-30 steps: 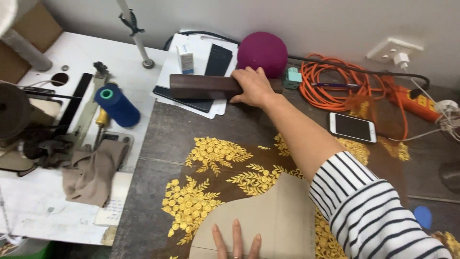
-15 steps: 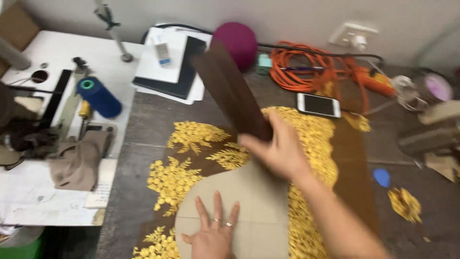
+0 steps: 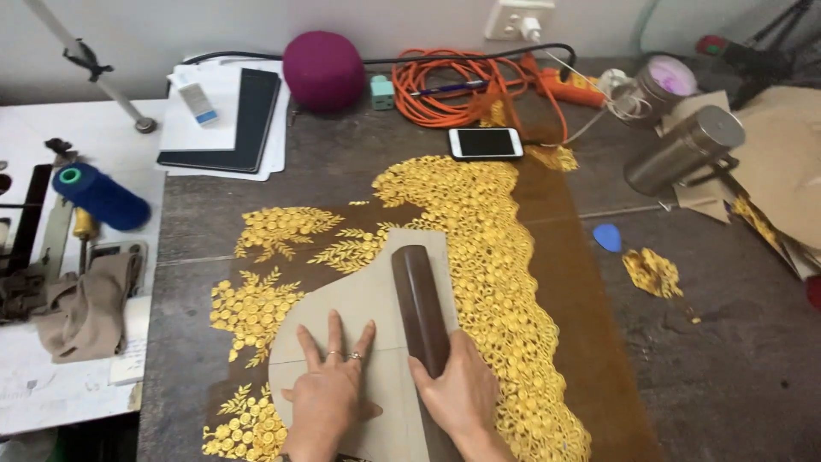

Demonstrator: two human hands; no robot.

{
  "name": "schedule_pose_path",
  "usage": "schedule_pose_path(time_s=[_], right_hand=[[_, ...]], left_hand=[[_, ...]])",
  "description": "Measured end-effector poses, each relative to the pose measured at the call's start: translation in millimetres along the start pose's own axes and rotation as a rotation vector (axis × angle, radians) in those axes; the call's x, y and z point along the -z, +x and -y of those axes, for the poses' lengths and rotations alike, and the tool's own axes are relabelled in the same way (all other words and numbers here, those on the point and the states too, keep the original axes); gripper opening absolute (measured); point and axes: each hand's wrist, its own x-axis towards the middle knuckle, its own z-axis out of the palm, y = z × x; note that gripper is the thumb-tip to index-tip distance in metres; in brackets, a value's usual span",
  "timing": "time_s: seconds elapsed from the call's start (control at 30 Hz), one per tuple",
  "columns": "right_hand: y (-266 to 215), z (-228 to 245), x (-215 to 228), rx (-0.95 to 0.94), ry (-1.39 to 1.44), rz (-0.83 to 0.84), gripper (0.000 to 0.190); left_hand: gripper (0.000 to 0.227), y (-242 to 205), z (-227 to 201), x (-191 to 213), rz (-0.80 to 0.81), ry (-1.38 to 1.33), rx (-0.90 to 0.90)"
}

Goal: The person places a paper pattern on a piece of brown fabric with a gold floral design. They use a blue chalk-like tool to trace the outline of the pattern onto the fabric, following the curved and straight edges of the template.

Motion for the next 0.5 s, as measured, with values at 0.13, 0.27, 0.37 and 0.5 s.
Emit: schedule_pose_path(time_s=[0.13, 0.27, 0.37, 0.5], right_hand=[[-2, 9, 0, 0.031, -0.024, -0.035, 0.063], [0, 14, -8, 0.100, -0.143, -0.105, 0.065], [-4, 15, 0, 0.112, -0.077, -0.004, 0.069], [-14, 11, 9, 0.146, 0.015, 0.106, 0.084]], left_hand=[[0.115, 5, 0, -5, -0.034, 0.010, 0.011], [0.115, 7, 1, -10, -0.113, -0.062, 0.005], [0.113, 7, 2, -12, -0.118, -0.030, 0.005], [0.113, 7, 2, -14, -0.134, -0.012, 0.005]])
